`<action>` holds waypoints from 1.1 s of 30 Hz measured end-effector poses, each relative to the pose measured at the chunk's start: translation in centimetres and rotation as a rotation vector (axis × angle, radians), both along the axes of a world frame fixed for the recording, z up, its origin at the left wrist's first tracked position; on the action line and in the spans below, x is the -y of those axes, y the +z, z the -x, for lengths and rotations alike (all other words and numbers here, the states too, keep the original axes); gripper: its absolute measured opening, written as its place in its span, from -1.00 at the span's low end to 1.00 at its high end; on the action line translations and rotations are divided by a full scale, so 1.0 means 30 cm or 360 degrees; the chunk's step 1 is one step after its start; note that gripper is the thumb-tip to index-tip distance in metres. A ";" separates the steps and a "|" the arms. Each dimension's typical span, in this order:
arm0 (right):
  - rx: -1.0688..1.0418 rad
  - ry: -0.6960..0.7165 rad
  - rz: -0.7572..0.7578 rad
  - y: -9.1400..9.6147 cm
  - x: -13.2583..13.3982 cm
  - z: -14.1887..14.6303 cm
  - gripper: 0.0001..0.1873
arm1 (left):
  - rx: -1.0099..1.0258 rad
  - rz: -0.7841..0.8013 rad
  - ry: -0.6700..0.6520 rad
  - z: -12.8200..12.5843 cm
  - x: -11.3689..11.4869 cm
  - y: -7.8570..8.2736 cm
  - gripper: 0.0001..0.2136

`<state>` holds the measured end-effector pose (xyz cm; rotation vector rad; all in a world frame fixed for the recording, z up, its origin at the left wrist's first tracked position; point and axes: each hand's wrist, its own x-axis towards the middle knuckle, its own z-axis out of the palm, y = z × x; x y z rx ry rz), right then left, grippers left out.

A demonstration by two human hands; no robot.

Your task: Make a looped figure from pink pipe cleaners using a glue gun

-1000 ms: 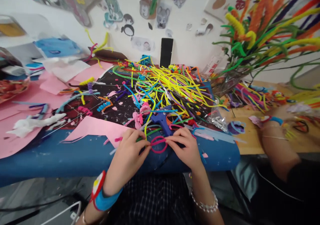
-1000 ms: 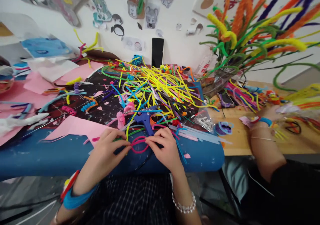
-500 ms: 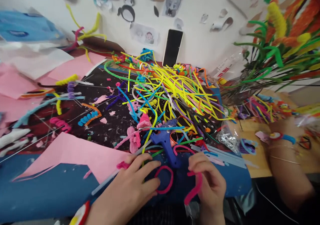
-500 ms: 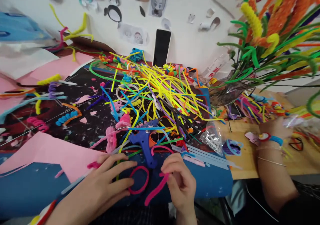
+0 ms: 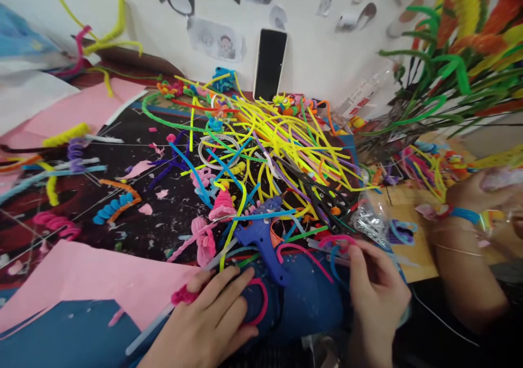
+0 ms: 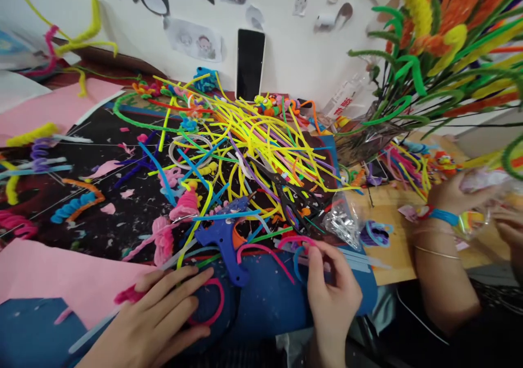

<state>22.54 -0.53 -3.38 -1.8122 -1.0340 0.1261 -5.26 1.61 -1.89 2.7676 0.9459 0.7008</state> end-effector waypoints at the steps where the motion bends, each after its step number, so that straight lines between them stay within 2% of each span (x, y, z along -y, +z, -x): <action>1: 0.0136 -0.0023 0.0017 0.002 -0.010 -0.008 -0.80 | 0.0025 -0.0025 0.0013 -0.001 0.000 0.000 -0.68; 4: 0.0555 0.0032 -0.0084 0.026 -0.011 -0.010 -0.73 | 0.0099 -0.0111 0.0060 -0.004 0.002 -0.001 -0.69; 6: 0.0807 0.0201 -0.0203 0.052 0.013 0.012 -0.60 | 0.0139 -0.0161 0.0083 -0.007 0.003 -0.003 -0.69; 7: 0.0935 0.0409 -0.0239 0.065 0.029 0.030 -0.57 | 0.0154 -0.0178 0.0087 -0.008 0.003 -0.003 -0.70; 9: 0.1129 0.1052 -0.0201 0.081 0.058 0.074 -0.64 | 0.0166 -0.0184 0.0075 -0.012 0.004 -0.002 -0.73; 10: 0.1202 0.1277 -0.0170 0.083 0.067 0.098 -0.69 | 0.0164 -0.0179 0.0067 -0.013 0.005 -0.001 -0.74; 12: 0.1214 0.1471 -0.0117 0.073 0.075 0.145 -0.74 | 0.0164 -0.0164 0.0056 -0.015 0.006 0.001 -0.76; 15: 0.1132 0.1489 -0.0103 0.047 0.064 0.196 -0.78 | 0.0164 -0.0150 0.0048 -0.014 0.006 0.004 -0.74; 18: 0.1090 0.1480 -0.0109 0.051 0.052 0.201 -0.81 | 0.0163 -0.0141 0.0040 -0.010 0.002 0.004 -0.74; 21: 0.1060 0.1361 -0.0144 0.088 0.046 0.143 -0.79 | 0.0165 -0.0142 0.0057 -0.007 -0.003 0.002 -0.73; 23: 0.1133 0.1099 -0.0116 0.113 0.039 0.077 -0.73 | 0.0149 -0.0159 0.0078 -0.008 -0.005 0.000 -0.72; 26: 0.1288 0.0753 0.0083 0.127 0.011 -0.019 -0.73 | 0.0136 -0.0196 0.0107 -0.009 -0.005 0.002 -0.70; 29: 0.1366 0.0711 0.0204 0.117 -0.031 -0.065 -0.77 | 0.0178 -0.0228 0.0131 -0.007 -0.001 0.009 -0.70; 33: 0.1405 0.0702 0.0212 0.105 -0.074 -0.064 -0.87 | 0.0279 -0.0210 0.0169 -0.001 0.002 0.022 -0.75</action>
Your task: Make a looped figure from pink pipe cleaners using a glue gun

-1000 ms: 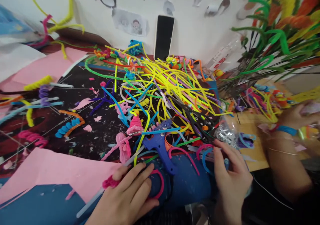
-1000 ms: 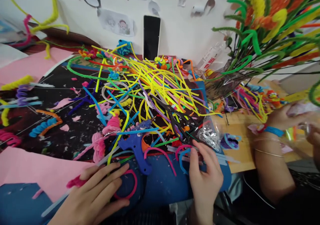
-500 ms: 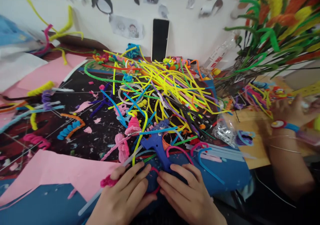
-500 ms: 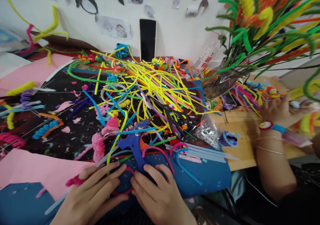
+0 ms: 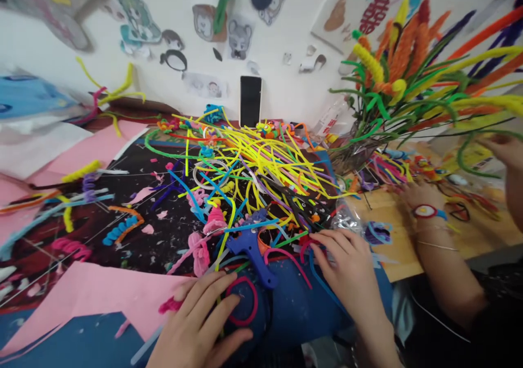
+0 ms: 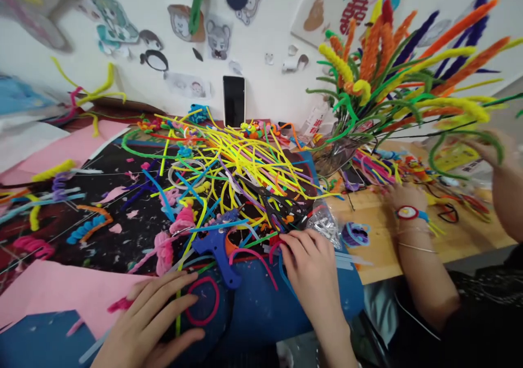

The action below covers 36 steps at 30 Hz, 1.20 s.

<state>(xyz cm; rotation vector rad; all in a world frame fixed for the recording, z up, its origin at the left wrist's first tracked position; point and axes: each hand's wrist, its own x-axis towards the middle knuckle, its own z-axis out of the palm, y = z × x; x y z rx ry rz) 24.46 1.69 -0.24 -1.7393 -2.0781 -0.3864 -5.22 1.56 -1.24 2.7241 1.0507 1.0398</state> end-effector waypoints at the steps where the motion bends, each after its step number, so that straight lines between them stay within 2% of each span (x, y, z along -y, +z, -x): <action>1: -0.0006 0.0002 0.0009 0.001 -0.007 0.000 -0.89 | 0.0027 0.0010 0.0007 0.002 0.000 0.003 -0.77; 7: -0.0295 -0.0053 -0.0072 0.054 -0.026 -0.010 -0.91 | 0.0238 0.0082 0.0073 0.019 -0.002 0.042 -0.90; 9: -0.0485 0.0066 -0.0045 0.096 -0.020 0.024 -0.90 | 0.0304 0.0130 0.0028 0.023 -0.001 0.064 -0.87; 10: -0.0594 0.0190 0.0033 0.121 -0.013 0.052 -0.90 | 0.0325 0.0159 -0.0015 0.022 0.000 0.078 -0.82; 13: -0.0826 0.0563 0.0495 0.199 0.011 0.155 -0.87 | 0.0351 0.0192 -0.0172 0.008 0.005 0.122 -0.71; 16: -0.0894 0.0711 0.0778 0.263 0.024 0.235 -0.89 | 0.0329 0.0142 -0.0286 -0.008 0.012 0.152 -0.75; 19: -0.1012 0.0791 0.1029 0.298 0.015 0.256 -0.90 | 0.0328 0.0168 -0.0347 -0.006 0.023 0.152 -0.81; 22: -0.1073 0.1107 0.1161 0.308 -0.003 0.234 -0.79 | 0.0352 0.0199 -0.0356 0.010 0.039 0.140 -0.82; 25: -0.0922 0.1596 0.1035 0.299 -0.015 0.205 -0.69 | 0.0437 0.0146 -0.0360 0.022 0.050 0.145 -0.82; 27: -0.0822 0.1770 0.0878 0.287 -0.014 0.197 -0.76 | 0.0479 0.0137 -0.0393 0.029 0.053 0.159 -0.83; 29: -0.0782 0.1844 0.0745 0.275 -0.009 0.200 -0.77 | 0.0501 0.0239 -0.0470 0.038 0.053 0.175 -0.84; 31: -0.0843 0.1884 0.0699 0.263 -0.001 0.212 -0.72 | 0.0571 0.0484 -0.0615 0.050 0.052 0.186 -0.82; 34: -0.1146 0.1778 0.0753 0.243 0.014 0.241 -0.72 | 0.0777 0.0928 -0.0806 0.068 0.050 0.187 -0.83; 36: -0.1434 0.1663 0.0795 0.223 0.025 0.266 -0.76 | 0.0958 0.1115 -0.0793 0.073 0.049 0.174 -0.84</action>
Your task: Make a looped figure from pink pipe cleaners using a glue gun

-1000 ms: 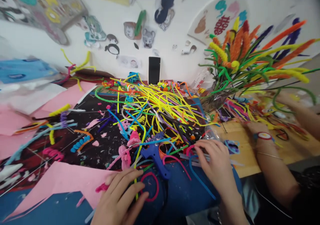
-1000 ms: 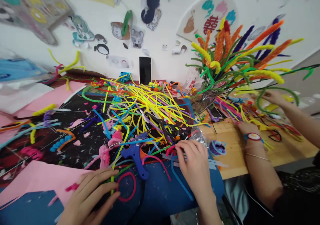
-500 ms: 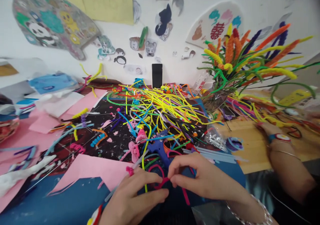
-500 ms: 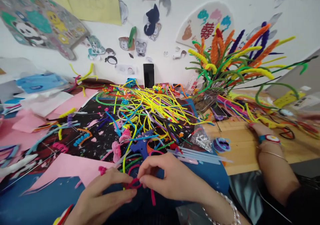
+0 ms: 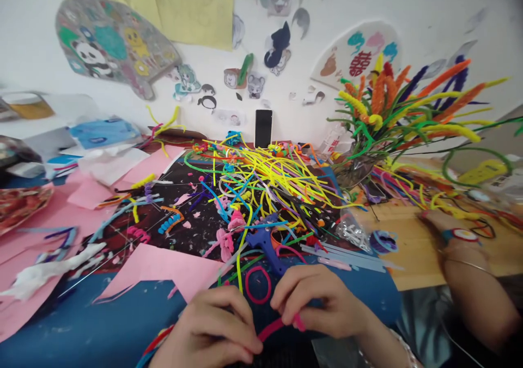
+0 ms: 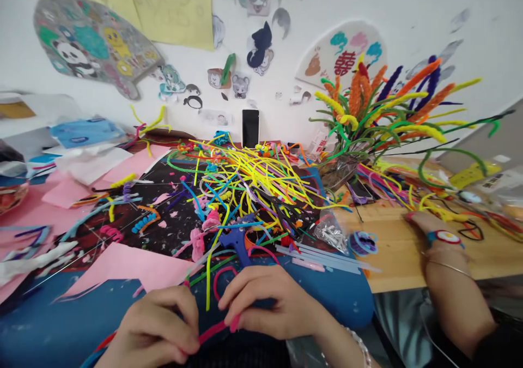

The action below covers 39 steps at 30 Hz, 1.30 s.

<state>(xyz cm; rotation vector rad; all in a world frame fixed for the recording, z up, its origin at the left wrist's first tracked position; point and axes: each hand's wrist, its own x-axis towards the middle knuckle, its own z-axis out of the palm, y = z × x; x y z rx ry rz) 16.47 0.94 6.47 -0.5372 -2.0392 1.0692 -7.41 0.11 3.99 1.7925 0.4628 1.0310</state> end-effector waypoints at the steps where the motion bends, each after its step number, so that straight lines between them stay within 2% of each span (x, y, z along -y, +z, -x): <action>1: -0.0109 -0.0014 0.0137 -0.012 0.006 0.015 -0.78 | 0.0064 0.0105 0.0012 0.000 -0.001 -0.010 -0.83; 3: -0.0361 0.0042 0.0515 -0.042 0.018 0.047 -0.79 | 0.0265 0.0378 -0.0021 -0.007 -0.001 -0.033 -0.81; 6: -0.0697 0.0220 0.1083 -0.093 0.038 0.099 -0.65 | 0.0658 0.0858 -0.0198 -0.030 0.006 -0.069 -0.83; 8: -0.0844 0.0278 0.1279 -0.128 0.050 0.134 -0.53 | 0.0837 0.1088 -0.0299 -0.049 0.015 -0.087 -0.83; 10: -0.0993 0.0284 0.1367 -0.158 0.059 0.166 -0.43 | 0.0935 0.1243 -0.0354 -0.066 0.026 -0.098 -0.81; 14: -0.1249 0.0170 0.1377 -0.194 0.067 0.218 -0.41 | 0.1080 0.1469 -0.0374 -0.084 0.041 -0.105 -0.78; 18: -0.1270 -0.0014 0.1412 -0.199 0.059 0.238 -0.45 | 0.1092 0.1545 -0.0354 -0.076 0.039 -0.107 -0.74; 23: -0.1196 0.0054 0.1567 -0.214 0.040 0.234 -0.40 | 0.1000 0.1569 -0.0146 -0.063 0.018 -0.101 -0.67; 33: -0.1265 0.0023 0.1577 -0.237 0.019 0.232 -0.49 | 0.0690 0.1589 -0.0010 -0.072 -0.005 -0.092 -0.59; 36: -0.1226 -0.0141 0.1461 -0.227 0.018 0.224 -0.54 | 0.0682 0.1565 0.0022 -0.078 -0.006 -0.097 -0.60; 39: -0.0906 -0.0462 0.1027 -0.199 0.016 0.193 -0.56 | 0.0659 0.1561 0.0095 -0.074 0.001 -0.101 -0.61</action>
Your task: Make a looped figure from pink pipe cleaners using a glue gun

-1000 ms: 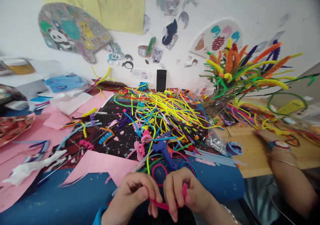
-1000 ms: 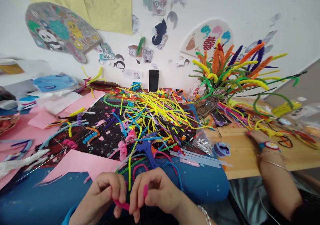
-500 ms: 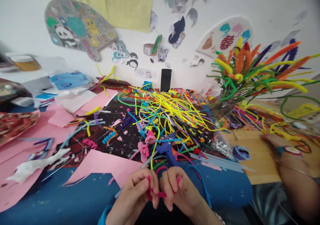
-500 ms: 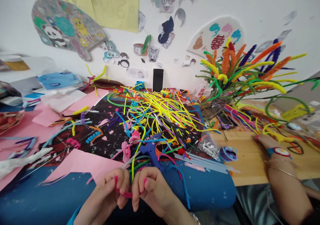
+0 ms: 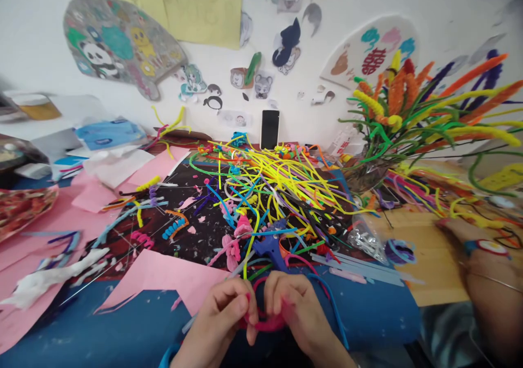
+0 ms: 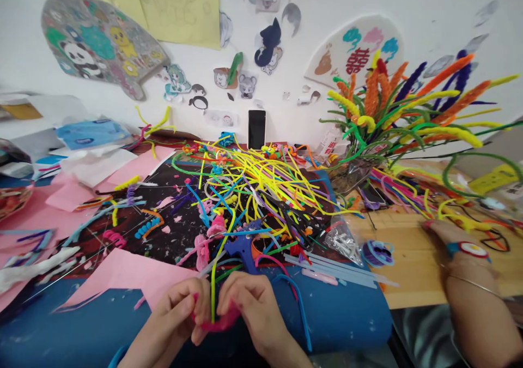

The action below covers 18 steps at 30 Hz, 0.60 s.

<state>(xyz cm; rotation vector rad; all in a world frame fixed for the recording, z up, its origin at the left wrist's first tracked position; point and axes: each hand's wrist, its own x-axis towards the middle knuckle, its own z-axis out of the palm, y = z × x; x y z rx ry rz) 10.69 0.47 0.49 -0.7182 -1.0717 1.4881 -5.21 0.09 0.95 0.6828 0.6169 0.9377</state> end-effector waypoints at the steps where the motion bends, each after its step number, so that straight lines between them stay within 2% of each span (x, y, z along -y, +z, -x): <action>1: 0.0250 -0.0113 -0.0133 0.014 -0.001 -0.016 -0.58 | -0.0029 -0.0006 0.0027 0.007 0.002 0.000 -0.62; 4: 0.1078 -0.0448 -0.0485 0.055 -0.007 -0.066 -0.70 | -0.0150 -0.0119 0.0233 0.040 0.006 0.005 -0.63; 6: 0.1560 -0.0580 -0.0606 0.070 -0.013 -0.092 -0.79 | -0.0277 -0.0217 0.0456 0.067 0.003 0.009 -0.62; 9: 0.2149 -0.0605 -0.0632 0.062 -0.030 -0.103 -0.78 | -0.0454 -0.0260 0.0720 0.100 -0.005 0.009 -0.61; 11: 0.2479 -0.0596 -0.0606 0.043 -0.048 -0.096 -0.70 | -0.0547 -0.0292 0.0817 0.115 -0.010 0.004 -0.60; 14: 0.2809 -0.0558 -0.0553 0.025 -0.078 -0.075 -0.57 | -0.0695 -0.0422 0.0915 0.131 -0.015 -0.006 -0.59; 18: 0.2762 -0.0548 -0.0525 0.049 -0.115 -0.065 -0.62 | -0.0795 -0.0541 0.1095 0.143 -0.020 0.001 -0.60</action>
